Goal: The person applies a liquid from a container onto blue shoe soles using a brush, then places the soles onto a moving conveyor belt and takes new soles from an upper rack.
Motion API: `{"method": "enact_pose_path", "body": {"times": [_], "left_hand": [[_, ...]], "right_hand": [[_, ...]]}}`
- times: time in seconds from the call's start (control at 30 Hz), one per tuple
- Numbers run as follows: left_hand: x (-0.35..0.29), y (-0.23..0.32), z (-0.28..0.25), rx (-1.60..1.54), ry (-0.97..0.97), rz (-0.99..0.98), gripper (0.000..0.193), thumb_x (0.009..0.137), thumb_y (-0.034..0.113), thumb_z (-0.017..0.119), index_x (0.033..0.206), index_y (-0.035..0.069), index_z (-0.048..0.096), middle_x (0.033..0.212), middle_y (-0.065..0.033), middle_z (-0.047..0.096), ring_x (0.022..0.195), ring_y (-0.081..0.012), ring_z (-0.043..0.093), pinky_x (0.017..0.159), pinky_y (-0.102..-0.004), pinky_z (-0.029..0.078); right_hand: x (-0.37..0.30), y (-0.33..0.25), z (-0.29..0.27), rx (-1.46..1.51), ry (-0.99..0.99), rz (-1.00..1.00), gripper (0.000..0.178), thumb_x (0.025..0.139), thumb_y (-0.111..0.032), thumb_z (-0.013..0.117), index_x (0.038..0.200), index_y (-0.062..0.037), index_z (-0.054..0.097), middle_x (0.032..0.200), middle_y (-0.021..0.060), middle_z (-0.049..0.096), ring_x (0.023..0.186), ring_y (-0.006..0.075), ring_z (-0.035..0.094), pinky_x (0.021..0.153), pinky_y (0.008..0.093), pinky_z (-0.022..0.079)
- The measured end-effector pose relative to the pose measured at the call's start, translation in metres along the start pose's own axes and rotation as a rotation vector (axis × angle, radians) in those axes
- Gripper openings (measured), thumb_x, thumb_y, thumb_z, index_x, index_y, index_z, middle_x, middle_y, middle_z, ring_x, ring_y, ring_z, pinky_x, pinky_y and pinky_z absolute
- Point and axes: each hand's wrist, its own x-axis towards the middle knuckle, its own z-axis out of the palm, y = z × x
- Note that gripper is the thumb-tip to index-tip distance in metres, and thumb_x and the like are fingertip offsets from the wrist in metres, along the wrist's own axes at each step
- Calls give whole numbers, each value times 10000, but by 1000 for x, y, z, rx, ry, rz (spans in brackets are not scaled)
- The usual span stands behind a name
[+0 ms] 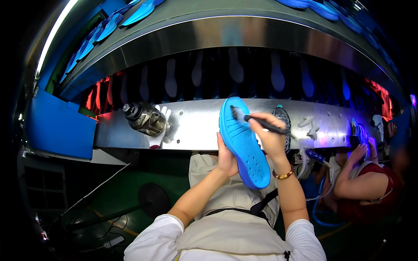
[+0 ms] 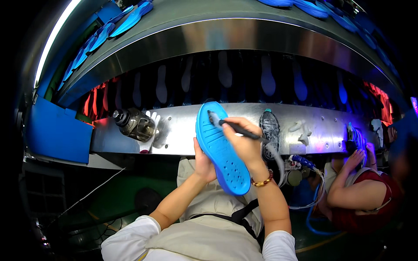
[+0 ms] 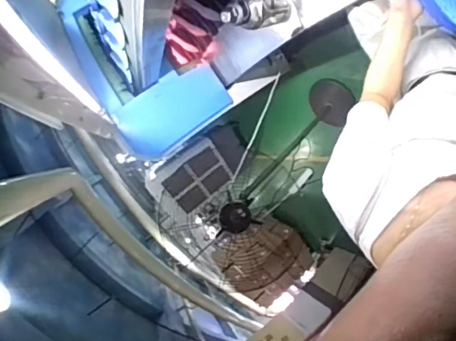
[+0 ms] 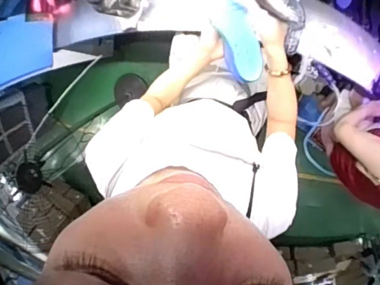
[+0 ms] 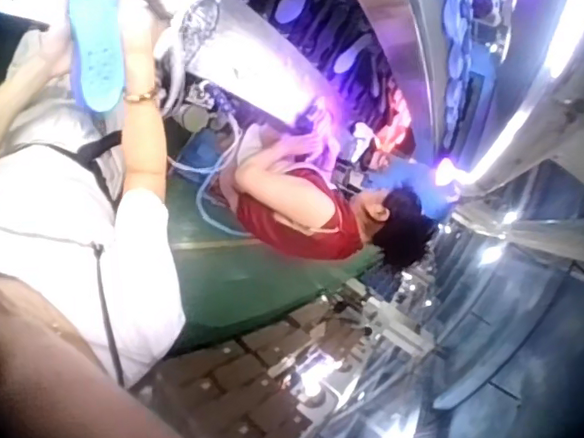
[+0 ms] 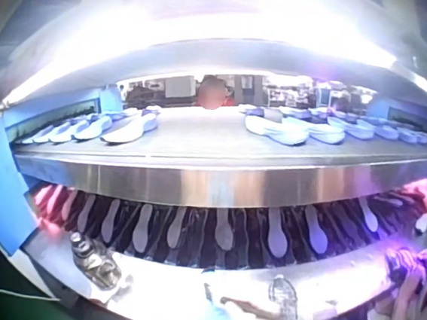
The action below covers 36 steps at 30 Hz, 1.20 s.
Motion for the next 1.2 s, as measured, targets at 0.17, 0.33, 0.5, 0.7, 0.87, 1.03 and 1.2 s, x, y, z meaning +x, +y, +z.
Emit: {"method": "enact_pose_path", "body": {"times": [0.17, 0.33, 0.5, 0.7, 0.87, 1.03, 1.2], "left_hand": [[7, 14, -3, 291, 338, 193, 842, 811, 736, 149, 1289, 83, 382, 1202, -127, 500, 1090, -271, 500, 961, -404, 384], [-12, 43, 9, 360, 192, 105, 963, 757, 784, 64, 1273, 40, 390, 1088, -195, 544, 976, -323, 562, 864, -486, 459], [-18, 19, 38, 220, 34, -46, 1060, 686, 840, 54, 1308, 34, 350, 1149, -199, 518, 1000, -342, 559, 869, -516, 455], [-17, 21, 44, -40, -122, -18, 1033, 692, 844, 104, 1340, 72, 333, 1272, -159, 458, 1138, -286, 482, 954, -440, 409], [-14, 21, 57, 6, 91, 17, 1060, 687, 844, 57, 1316, 45, 356, 1182, -192, 519, 1026, -300, 553, 909, -429, 444], [-9, 23, 71, 359, 76, 170, 1080, 666, 860, 48, 1210, 5, 422, 991, -199, 582, 867, -287, 610, 760, -406, 517], [2, 40, 75, 443, -46, 313, 1090, 653, 878, 89, 1192, -1, 444, 967, -216, 581, 830, -302, 609, 727, -415, 520]], "right_hand": [[-36, -8, 11, -416, -214, -432, 153, 699, -47, 658, 842, 3, 643, 817, 156, 655, 735, 284, 649, 696, 329, 513], [-52, -30, -36, -300, -693, -131, 169, 710, -67, 672, 868, -11, 661, 765, 123, 660, 682, 217, 648, 650, 282, 509], [-19, -50, -24, 64, -172, -47, 178, 755, -62, 677, 922, -2, 663, 828, 102, 668, 709, 109, 621, 622, 218, 492], [-26, -52, -22, -10, -651, -473, 193, 729, -70, 692, 910, -12, 664, 840, 117, 663, 732, 184, 635, 686, 270, 486], [-24, -46, -32, -63, -451, -261, 170, 727, -52, 697, 891, -17, 671, 848, 109, 671, 753, 174, 644, 689, 261, 503], [-27, -58, -41, 168, -601, -266, 207, 676, -55, 734, 876, -37, 687, 876, 91, 677, 827, 212, 627, 756, 287, 482], [-31, -56, -44, -125, -652, -418, 250, 669, -91, 752, 907, -51, 690, 889, 58, 681, 780, 169, 587, 720, 282, 483]]}}
